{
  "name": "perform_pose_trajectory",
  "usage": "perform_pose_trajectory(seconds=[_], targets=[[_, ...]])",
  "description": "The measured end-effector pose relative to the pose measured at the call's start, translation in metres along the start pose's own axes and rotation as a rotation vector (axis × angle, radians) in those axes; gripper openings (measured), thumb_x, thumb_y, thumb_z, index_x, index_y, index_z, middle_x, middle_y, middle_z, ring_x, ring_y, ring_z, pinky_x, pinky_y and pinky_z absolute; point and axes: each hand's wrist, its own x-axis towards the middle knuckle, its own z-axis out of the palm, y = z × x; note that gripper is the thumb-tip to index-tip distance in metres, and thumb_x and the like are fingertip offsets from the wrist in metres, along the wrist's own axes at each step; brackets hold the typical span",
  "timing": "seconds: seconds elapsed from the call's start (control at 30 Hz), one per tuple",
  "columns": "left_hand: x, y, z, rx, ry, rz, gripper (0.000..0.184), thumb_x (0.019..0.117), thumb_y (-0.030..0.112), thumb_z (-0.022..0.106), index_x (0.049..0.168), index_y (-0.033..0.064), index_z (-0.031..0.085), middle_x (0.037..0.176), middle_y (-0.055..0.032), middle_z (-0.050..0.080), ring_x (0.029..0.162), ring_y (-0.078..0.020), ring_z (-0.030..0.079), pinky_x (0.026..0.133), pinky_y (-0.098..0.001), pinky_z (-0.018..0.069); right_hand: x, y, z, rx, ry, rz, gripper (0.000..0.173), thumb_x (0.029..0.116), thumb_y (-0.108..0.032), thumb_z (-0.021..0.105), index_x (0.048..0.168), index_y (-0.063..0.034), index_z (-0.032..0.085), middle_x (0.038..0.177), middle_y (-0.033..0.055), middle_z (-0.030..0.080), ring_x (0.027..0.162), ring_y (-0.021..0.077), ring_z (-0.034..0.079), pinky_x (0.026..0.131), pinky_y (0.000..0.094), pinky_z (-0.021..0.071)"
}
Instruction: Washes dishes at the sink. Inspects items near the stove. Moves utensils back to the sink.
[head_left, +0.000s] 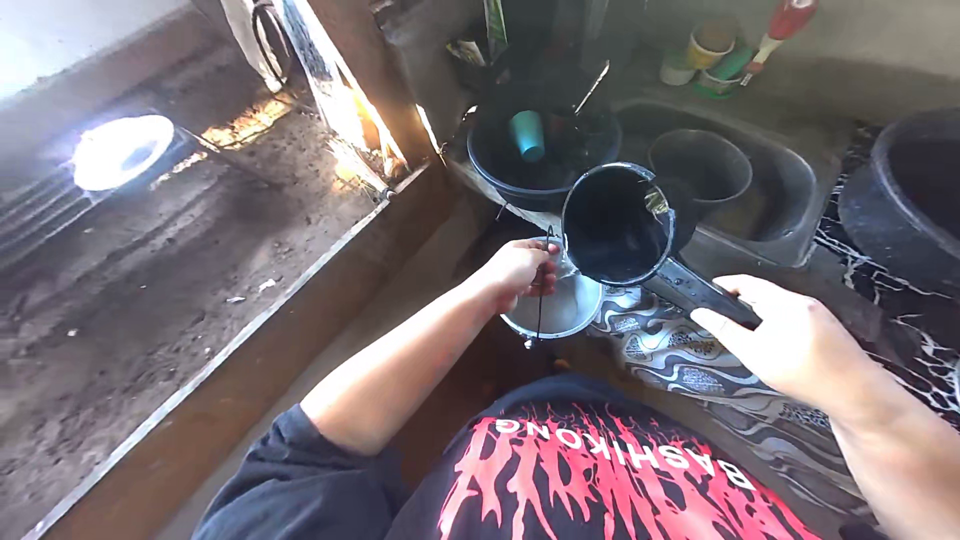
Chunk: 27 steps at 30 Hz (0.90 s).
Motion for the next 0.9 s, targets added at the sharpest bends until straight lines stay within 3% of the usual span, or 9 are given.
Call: perform_pose_trajectory(seconds=[0.2,0.5,0.53,0.6,0.63,0.67,0.7,0.77,0.9], targets=[[0.002,0.008,0.001,-0.001,-0.030,-0.031,0.027,0.1079,0.008,0.038,0.131,0.0052,0.051,0.086,-0.0012,0.054,0.070,-0.0092,0.058,0.071,-0.0271,0.0547,0.004,-0.004,0.004,-0.099,0.055,-0.078,0.045,0.0956,-0.036,0.060,0.116,0.0026,0.069,0.089,0.0234,0.072,0.079,0.0412,0.070,0.068,0.0589,0.0539],[0.008,0.011,0.001,0.021,-0.013,-0.032,0.027,0.1086,0.009,0.037,0.131,0.0045,0.051,0.087,-0.0012,0.055,0.071,-0.0092,0.059,0.072,-0.0273,0.0549,0.009,0.004,0.007,-0.106,0.082,-0.072,0.046,0.0957,-0.035,0.060,0.118,0.0038,0.069,0.093,0.0255,0.072,0.083,0.0431,0.071,0.071,0.0598,0.0545],[0.009,0.011,0.001,0.019,-0.015,-0.036,0.027,0.1088,0.009,0.037,0.131,0.0048,0.051,0.086,-0.0009,0.055,0.070,-0.0090,0.058,0.071,-0.0269,0.0545,0.010,0.005,0.005,-0.067,0.075,-0.049,0.045,0.0956,-0.035,0.061,0.118,0.0031,0.069,0.095,0.0245,0.072,0.085,0.0399,0.071,0.073,0.0571,0.0547],[0.010,0.012,0.001,0.011,-0.019,-0.042,0.026,0.1087,0.009,0.038,0.131,0.0055,0.051,0.085,-0.0003,0.054,0.068,-0.0083,0.058,0.069,-0.0258,0.0544,0.013,0.012,0.000,0.068,0.053,0.032,0.042,0.0950,-0.035,0.062,0.118,-0.0007,0.069,0.098,0.0161,0.072,0.086,0.0225,0.069,0.077,0.0421,0.0551],[0.011,0.012,0.001,0.011,-0.019,-0.042,0.026,0.1084,0.009,0.038,0.131,0.0056,0.051,0.083,-0.0001,0.054,0.066,-0.0080,0.058,0.068,-0.0250,0.0544,0.015,0.017,-0.001,0.174,0.052,0.082,0.039,0.0942,-0.035,0.063,0.116,-0.0037,0.069,0.094,0.0078,0.070,0.080,0.0105,0.065,0.074,0.0305,0.0536],[0.012,0.012,0.001,0.008,-0.018,-0.041,0.025,0.1081,0.008,0.039,0.130,0.0056,0.051,0.082,-0.0001,0.054,0.065,-0.0078,0.057,0.067,-0.0245,0.0544,0.018,0.024,-0.001,0.328,0.060,0.135,0.032,0.0933,-0.032,0.063,0.113,-0.0076,0.068,0.084,-0.0031,0.065,0.067,-0.0007,0.058,0.063,0.0183,0.0500],[0.013,0.012,0.002,0.006,-0.018,-0.041,0.025,0.1076,0.008,0.039,0.129,0.0056,0.051,0.082,-0.0002,0.054,0.064,-0.0076,0.057,0.066,-0.0239,0.0545,0.021,0.030,0.001,0.528,0.063,0.184,0.022,0.0934,-0.026,0.063,0.109,-0.0110,0.066,0.072,-0.0106,0.058,0.055,-0.0049,0.052,0.053,0.0123,0.0454],[0.014,0.015,0.004,0.003,-0.013,-0.046,0.025,0.1078,0.007,0.039,0.130,0.0057,0.050,0.083,-0.0004,0.054,0.064,-0.0077,0.057,0.067,-0.0244,0.0546,0.024,0.037,-0.001,0.860,0.035,0.281,0.009,0.0998,-0.016,0.053,0.104,-0.0146,0.061,0.058,-0.0144,0.049,0.044,-0.0045,0.044,0.044,0.0107,0.0400],[0.016,0.013,0.002,0.061,-0.007,-0.009,0.026,0.1095,0.014,0.041,0.131,0.0056,0.052,0.082,0.0007,0.053,0.063,-0.0073,0.055,0.065,-0.0246,0.0536,0.032,0.046,-0.009,1.149,0.121,0.439,0.027,0.1101,-0.013,0.034,0.101,-0.0123,0.059,0.053,-0.0110,0.048,0.040,-0.0024,0.042,0.041,0.0115,0.0400]])
